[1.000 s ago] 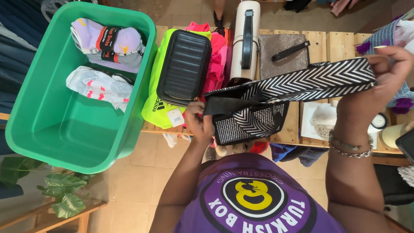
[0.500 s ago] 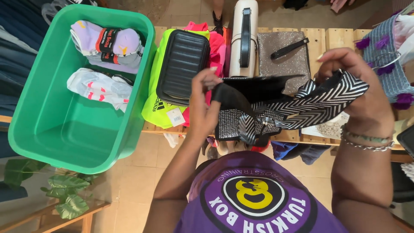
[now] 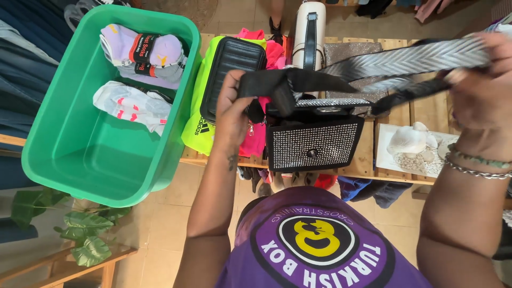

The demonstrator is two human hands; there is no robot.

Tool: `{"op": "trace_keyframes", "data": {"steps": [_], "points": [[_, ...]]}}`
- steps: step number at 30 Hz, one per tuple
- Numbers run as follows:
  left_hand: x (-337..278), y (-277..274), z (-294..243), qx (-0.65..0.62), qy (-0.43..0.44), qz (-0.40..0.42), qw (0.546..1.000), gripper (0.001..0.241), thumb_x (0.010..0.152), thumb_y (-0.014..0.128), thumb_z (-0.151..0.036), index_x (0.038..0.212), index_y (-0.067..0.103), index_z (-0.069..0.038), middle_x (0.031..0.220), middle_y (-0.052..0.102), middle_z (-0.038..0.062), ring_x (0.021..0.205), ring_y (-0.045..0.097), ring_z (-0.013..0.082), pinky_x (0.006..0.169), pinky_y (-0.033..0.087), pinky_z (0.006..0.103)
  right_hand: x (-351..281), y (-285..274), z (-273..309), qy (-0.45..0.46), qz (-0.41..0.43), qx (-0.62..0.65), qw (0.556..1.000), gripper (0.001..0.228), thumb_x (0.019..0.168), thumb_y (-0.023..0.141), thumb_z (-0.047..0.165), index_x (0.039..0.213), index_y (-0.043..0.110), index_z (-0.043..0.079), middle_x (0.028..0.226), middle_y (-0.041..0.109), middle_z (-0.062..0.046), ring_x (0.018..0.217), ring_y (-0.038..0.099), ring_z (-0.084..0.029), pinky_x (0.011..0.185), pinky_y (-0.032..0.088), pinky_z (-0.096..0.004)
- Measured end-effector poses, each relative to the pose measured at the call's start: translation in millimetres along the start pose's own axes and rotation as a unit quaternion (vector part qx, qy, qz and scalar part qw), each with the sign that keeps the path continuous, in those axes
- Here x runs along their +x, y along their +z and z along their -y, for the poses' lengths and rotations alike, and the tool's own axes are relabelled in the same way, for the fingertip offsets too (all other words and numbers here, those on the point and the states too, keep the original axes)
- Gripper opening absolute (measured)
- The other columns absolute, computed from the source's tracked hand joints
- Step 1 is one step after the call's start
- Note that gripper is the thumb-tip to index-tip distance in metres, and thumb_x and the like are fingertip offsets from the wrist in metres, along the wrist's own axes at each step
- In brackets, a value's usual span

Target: The person is organizing and inspecting various small bags, clutches, and purses on a wooden display table.

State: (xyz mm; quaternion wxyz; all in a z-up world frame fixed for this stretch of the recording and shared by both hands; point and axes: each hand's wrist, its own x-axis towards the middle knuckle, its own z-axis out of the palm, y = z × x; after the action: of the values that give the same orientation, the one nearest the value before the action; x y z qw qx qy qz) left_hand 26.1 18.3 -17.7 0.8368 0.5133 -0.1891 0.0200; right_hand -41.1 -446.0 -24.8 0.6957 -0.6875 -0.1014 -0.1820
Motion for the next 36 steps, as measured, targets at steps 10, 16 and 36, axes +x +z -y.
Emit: {"op": "trace_keyframes", "data": {"steps": [10, 16, 36], "points": [[11, -36, -46, 0.012, -0.082, 0.186, 0.979, 0.038, 0.075, 0.081, -0.010, 0.102, 0.054, -0.008, 0.089, 0.057, 0.002, 0.080, 0.055, 0.0087, 0.070, 0.044, 0.0214, 19, -47, -21, -0.021, 0.021, 0.228, 0.973, 0.035, 0.117, 0.050, 0.038, 0.149, 0.054, 0.025, 0.165, 0.050, 0.007, 0.170, 0.040, -0.010, 0.158, 0.032, -0.026], [13, -49, -50, 0.299, 0.180, -0.144, 0.926, 0.027, 0.079, 0.072, 0.005, 0.078, 0.050, -0.010, 0.069, 0.043, 0.000, 0.064, 0.043, 0.0096, 0.061, 0.036, 0.0250, 26, -19, 4, -0.001, 0.011, 0.156, 0.988, 0.040, 0.112, 0.052, 0.048, 0.146, 0.053, 0.025, 0.145, 0.052, 0.010, 0.139, 0.045, -0.002, 0.125, 0.035, -0.018], [19, -49, -69, -0.003, 0.048, 0.068, 0.997, 0.045, 0.078, 0.067, -0.024, 0.121, 0.060, -0.010, 0.118, 0.060, 0.001, 0.109, 0.053, 0.0164, 0.100, 0.039, 0.0315, -2, 68, 93, -0.084, 0.133, -0.252, 0.955, 0.098, 0.072, 0.077, -0.011, 0.158, 0.031, -0.002, 0.145, 0.036, -0.020, 0.131, 0.039, -0.029, 0.097, 0.046, -0.032]]}}
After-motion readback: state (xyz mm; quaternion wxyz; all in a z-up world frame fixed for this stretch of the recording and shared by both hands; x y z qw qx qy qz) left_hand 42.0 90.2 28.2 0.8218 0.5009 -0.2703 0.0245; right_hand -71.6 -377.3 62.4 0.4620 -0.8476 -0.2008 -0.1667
